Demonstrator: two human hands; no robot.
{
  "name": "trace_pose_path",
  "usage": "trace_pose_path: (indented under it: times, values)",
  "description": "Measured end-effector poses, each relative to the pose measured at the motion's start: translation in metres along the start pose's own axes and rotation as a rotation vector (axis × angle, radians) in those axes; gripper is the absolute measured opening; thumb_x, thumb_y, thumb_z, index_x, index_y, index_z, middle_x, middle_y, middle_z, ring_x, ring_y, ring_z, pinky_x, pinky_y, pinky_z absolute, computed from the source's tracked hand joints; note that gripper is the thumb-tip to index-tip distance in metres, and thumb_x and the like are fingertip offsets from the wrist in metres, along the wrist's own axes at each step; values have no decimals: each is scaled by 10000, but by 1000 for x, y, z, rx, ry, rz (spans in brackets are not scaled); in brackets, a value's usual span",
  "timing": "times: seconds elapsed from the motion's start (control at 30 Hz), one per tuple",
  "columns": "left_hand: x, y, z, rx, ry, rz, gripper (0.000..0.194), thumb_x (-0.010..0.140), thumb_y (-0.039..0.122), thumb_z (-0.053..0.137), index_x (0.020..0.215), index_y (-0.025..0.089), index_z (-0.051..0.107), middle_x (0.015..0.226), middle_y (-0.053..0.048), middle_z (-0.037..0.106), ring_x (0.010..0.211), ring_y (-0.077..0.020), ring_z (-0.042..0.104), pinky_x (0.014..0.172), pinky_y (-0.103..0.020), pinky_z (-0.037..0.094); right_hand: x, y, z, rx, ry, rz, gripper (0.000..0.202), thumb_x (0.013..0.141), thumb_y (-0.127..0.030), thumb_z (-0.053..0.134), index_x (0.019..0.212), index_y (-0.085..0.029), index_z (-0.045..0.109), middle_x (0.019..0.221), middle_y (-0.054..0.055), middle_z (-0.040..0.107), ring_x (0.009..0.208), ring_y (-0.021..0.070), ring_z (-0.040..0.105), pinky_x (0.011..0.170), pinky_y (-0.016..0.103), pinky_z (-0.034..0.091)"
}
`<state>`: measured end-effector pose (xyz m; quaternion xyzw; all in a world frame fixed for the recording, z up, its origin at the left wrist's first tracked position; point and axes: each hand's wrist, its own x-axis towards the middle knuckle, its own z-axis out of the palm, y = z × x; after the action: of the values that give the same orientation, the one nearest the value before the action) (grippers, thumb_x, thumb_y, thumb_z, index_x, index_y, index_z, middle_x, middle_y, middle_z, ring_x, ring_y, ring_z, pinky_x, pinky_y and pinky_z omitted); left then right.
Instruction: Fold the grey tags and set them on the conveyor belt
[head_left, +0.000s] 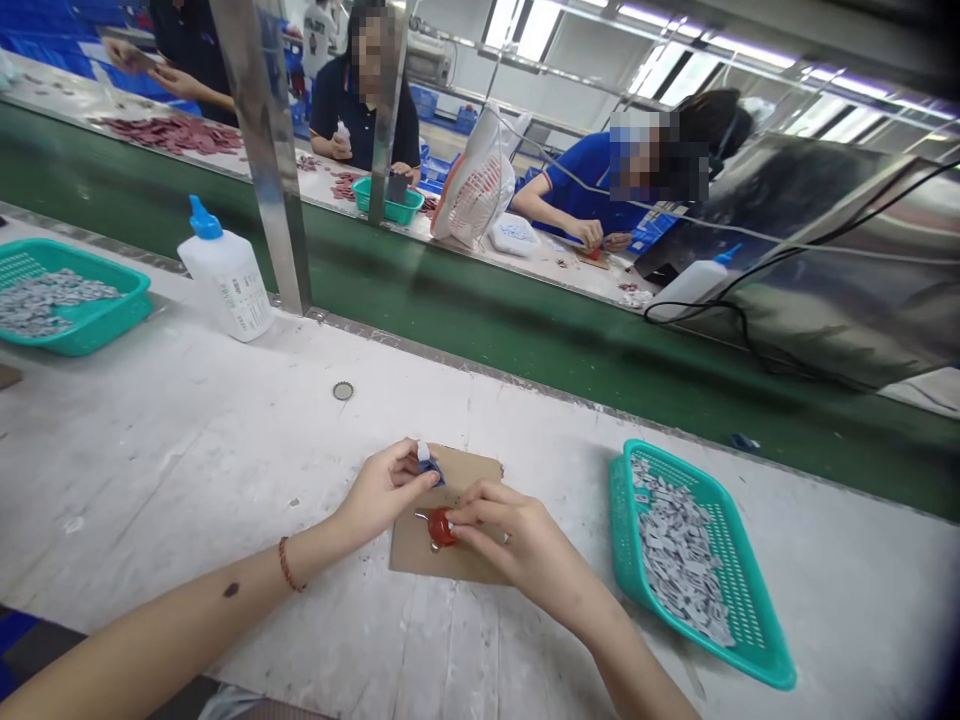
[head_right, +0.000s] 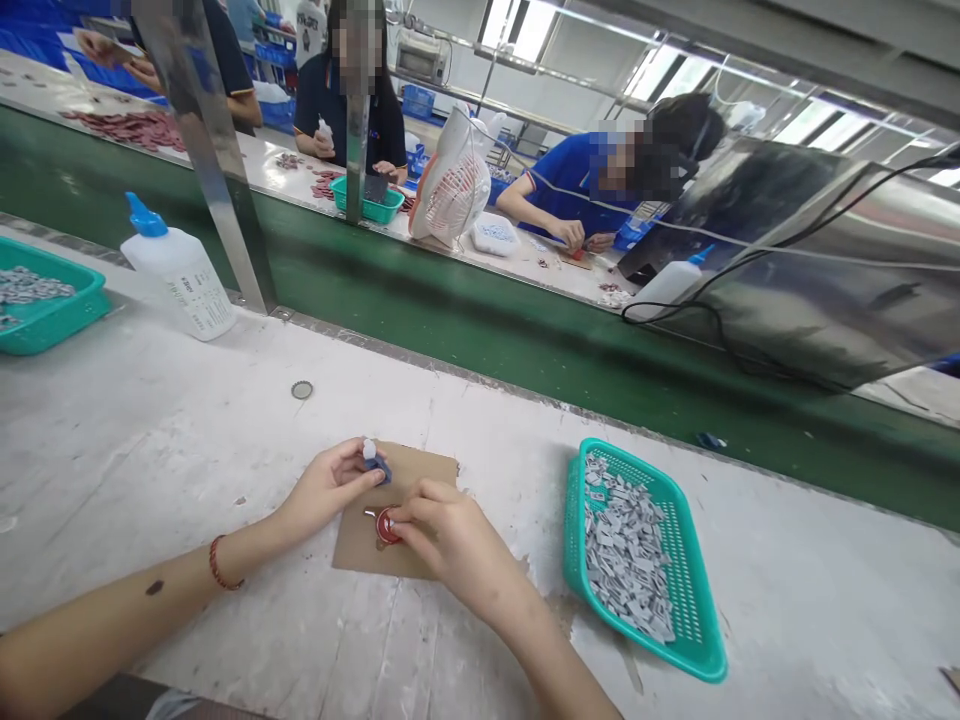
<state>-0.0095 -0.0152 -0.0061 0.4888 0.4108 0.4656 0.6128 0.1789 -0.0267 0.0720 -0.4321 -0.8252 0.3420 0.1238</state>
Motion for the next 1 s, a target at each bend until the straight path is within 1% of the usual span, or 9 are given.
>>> trace_pose_path:
  times: [0.2,0.33,0.43,0.53,0.6,0.63,0.73,0.83,1.0]
  values:
    - [-1,2,0,-8,4,-6,175,828,311,640,942,182,606,1008,-57,650,920,-170,620,837,-271,488,2,-1,5,-43,-12,-14,229,918,-175,524,863,-228,740,871,45,640,815,167,637,737,286,502]
    - [-1,3,2,-33,20,-28,194,813,312,660,951,184,618,985,-55,667,895,-172,641,819,-275,494,1,-1,6,-47,-11,-21,239,923,-189,516,850,-224,741,859,51,641,816,176,634,742,298,501]
    - [-2,4,3,-54,27,-35,204,799,321,676,942,181,636,956,-55,681,904,-187,654,830,-284,498,1,3,0,79,23,-1,198,909,-231,554,875,-243,748,875,48,668,814,171,640,750,299,509]
    - [-3,7,4,-82,18,-42,223,789,331,688,944,174,650,941,-62,694,898,-202,665,821,-295,506,6,9,-7,279,152,75,119,843,-291,651,860,-237,755,872,49,698,818,184,650,756,317,526]
    - [-4,8,5,-90,5,-56,237,790,333,688,954,165,657,929,-73,705,890,-215,675,803,-302,514,11,14,-9,403,242,121,120,797,-324,695,828,-227,758,856,52,703,819,193,657,752,326,539]
    - [-4,8,5,-92,1,-65,243,791,332,687,961,161,661,928,-80,710,890,-221,680,799,-307,519,14,15,-9,456,266,132,124,784,-331,706,821,-226,759,852,51,704,820,192,661,754,326,544]
    - [-4,9,5,-110,-4,-78,252,787,322,692,979,160,671,951,-87,721,910,-235,690,820,-328,531,24,17,-4,535,277,138,127,770,-334,715,824,-229,762,880,53,708,844,190,666,784,328,550]
    - [-4,8,4,-123,-5,-71,252,779,318,700,979,167,674,981,-87,725,946,-249,690,846,-351,540,30,18,3,539,274,141,140,763,-351,718,820,-231,762,917,60,710,868,194,666,799,336,553]
    - [-3,6,3,-112,0,-76,261,772,327,705,975,166,672,963,-90,726,934,-252,694,834,-361,550,35,24,10,585,262,140,144,766,-348,719,827,-225,760,928,59,710,860,190,670,799,335,556]
